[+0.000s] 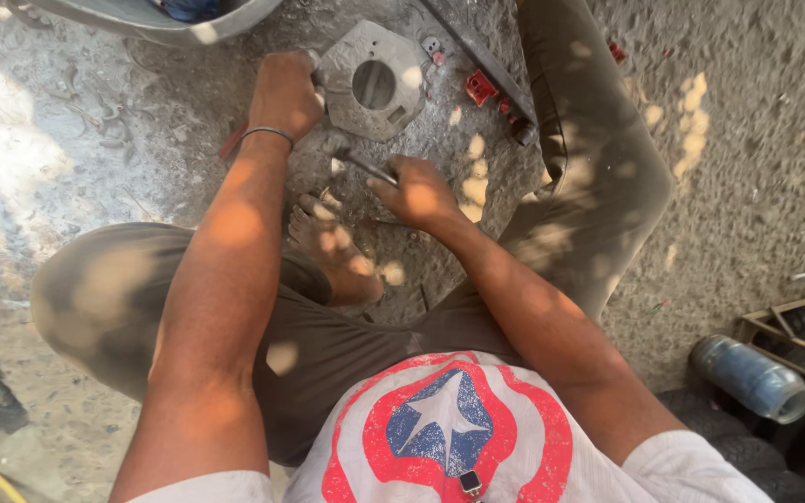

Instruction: The person sits on the ground and uses a hammer and chisel to shape a small metal piece placed on a larger metal component. They repeatedly strike the chisel, adjust the metal piece, and use pliers to hold it in place.

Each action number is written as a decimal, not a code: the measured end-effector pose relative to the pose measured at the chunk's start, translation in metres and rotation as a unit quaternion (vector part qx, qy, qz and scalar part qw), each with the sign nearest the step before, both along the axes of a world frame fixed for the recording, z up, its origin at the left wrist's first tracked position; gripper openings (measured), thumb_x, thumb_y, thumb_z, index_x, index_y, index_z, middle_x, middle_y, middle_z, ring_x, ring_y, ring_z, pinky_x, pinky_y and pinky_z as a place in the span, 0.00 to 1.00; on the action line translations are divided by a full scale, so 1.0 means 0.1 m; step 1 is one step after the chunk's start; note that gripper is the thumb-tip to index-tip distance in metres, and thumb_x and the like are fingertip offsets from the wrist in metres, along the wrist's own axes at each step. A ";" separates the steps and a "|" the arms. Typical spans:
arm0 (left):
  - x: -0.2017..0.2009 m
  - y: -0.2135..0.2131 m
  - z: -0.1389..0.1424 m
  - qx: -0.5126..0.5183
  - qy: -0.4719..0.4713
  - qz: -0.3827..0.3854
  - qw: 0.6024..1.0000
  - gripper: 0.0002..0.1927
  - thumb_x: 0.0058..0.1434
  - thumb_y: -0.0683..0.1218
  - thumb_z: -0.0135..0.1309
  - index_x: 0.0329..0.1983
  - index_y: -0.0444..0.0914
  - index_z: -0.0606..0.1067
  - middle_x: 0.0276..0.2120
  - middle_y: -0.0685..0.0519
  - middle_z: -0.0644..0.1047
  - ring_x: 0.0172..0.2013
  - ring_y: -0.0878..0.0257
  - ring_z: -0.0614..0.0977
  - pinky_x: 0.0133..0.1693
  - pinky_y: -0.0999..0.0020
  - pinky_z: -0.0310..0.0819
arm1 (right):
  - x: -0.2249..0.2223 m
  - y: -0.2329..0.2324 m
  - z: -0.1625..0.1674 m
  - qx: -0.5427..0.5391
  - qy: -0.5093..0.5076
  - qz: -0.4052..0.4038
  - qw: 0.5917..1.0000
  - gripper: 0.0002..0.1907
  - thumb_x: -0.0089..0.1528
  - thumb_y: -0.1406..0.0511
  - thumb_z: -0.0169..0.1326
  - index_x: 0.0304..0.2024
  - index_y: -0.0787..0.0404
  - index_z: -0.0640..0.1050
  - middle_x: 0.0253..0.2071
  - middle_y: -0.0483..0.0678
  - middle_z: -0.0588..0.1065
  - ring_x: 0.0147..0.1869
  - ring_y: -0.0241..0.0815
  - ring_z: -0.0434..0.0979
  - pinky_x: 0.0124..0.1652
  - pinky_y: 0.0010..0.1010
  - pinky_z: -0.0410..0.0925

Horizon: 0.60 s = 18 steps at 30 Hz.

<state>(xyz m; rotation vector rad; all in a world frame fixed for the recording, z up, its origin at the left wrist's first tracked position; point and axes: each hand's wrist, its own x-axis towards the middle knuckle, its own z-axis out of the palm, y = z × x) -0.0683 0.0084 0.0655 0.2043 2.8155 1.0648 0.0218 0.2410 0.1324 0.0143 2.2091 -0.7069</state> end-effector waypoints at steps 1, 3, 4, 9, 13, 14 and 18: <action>0.01 0.03 -0.07 0.007 -0.013 0.012 1.000 0.02 0.55 0.38 0.59 0.31 0.32 0.80 0.35 0.35 0.80 0.40 0.38 0.82 0.48 0.50 0.76 | -0.04 0.02 0.04 -0.004 -0.024 -0.043 0.999 0.14 0.64 0.54 0.54 0.38 0.57 0.77 0.28 0.48 0.76 0.26 0.43 0.72 0.27 0.39 0.68; 0.03 0.08 -0.21 -0.002 -0.022 0.018 1.000 0.03 0.55 0.37 0.57 0.32 0.33 0.80 0.37 0.35 0.80 0.42 0.38 0.82 0.49 0.50 0.76 | -0.07 0.09 0.09 -0.067 0.071 -0.080 0.992 0.17 0.67 0.54 0.55 0.33 0.59 0.74 0.25 0.47 0.71 0.26 0.39 0.65 0.26 0.37 0.62; 0.05 0.10 -0.28 -0.017 -0.021 0.012 1.000 0.05 0.54 0.35 0.55 0.32 0.33 0.80 0.38 0.34 0.80 0.43 0.37 0.81 0.49 0.49 0.76 | -0.08 0.10 0.08 -0.096 0.115 -0.099 0.984 0.19 0.69 0.54 0.55 0.30 0.61 0.73 0.24 0.47 0.68 0.25 0.37 0.62 0.26 0.36 0.59; 0.09 0.11 -0.46 -0.008 -0.034 0.013 0.999 0.05 0.54 0.35 0.55 0.34 0.31 0.79 0.41 0.34 0.79 0.44 0.37 0.81 0.49 0.49 0.75 | -0.18 -0.03 -0.16 -0.181 0.203 -0.144 0.952 0.19 0.72 0.56 0.51 0.31 0.60 0.71 0.25 0.44 0.66 0.27 0.36 0.61 0.26 0.34 0.59; 0.11 0.08 -0.49 -0.014 -0.027 0.014 0.999 0.06 0.53 0.35 0.55 0.34 0.30 0.78 0.42 0.34 0.79 0.46 0.37 0.80 0.50 0.49 0.75 | -0.20 -0.10 -0.28 -0.182 0.241 -0.108 0.947 0.17 0.73 0.57 0.49 0.34 0.61 0.70 0.24 0.46 0.68 0.27 0.36 0.64 0.27 0.36 0.61; 0.11 0.08 -0.49 -0.014 -0.015 0.014 1.000 0.06 0.52 0.34 0.55 0.34 0.30 0.77 0.43 0.34 0.78 0.46 0.37 0.80 0.50 0.50 0.75 | -0.20 -0.12 -0.32 -0.169 0.236 -0.110 0.951 0.17 0.73 0.57 0.50 0.34 0.61 0.71 0.23 0.46 0.68 0.25 0.36 0.66 0.26 0.36 0.62; 0.12 0.08 -0.51 0.002 0.019 0.013 1.000 0.10 0.47 0.33 0.55 0.34 0.30 0.77 0.43 0.34 0.78 0.46 0.37 0.80 0.49 0.50 0.75 | -0.20 -0.14 -0.53 -0.115 0.210 -0.113 0.964 0.18 0.72 0.57 0.51 0.32 0.61 0.71 0.19 0.45 0.69 0.21 0.36 0.67 0.23 0.38 0.62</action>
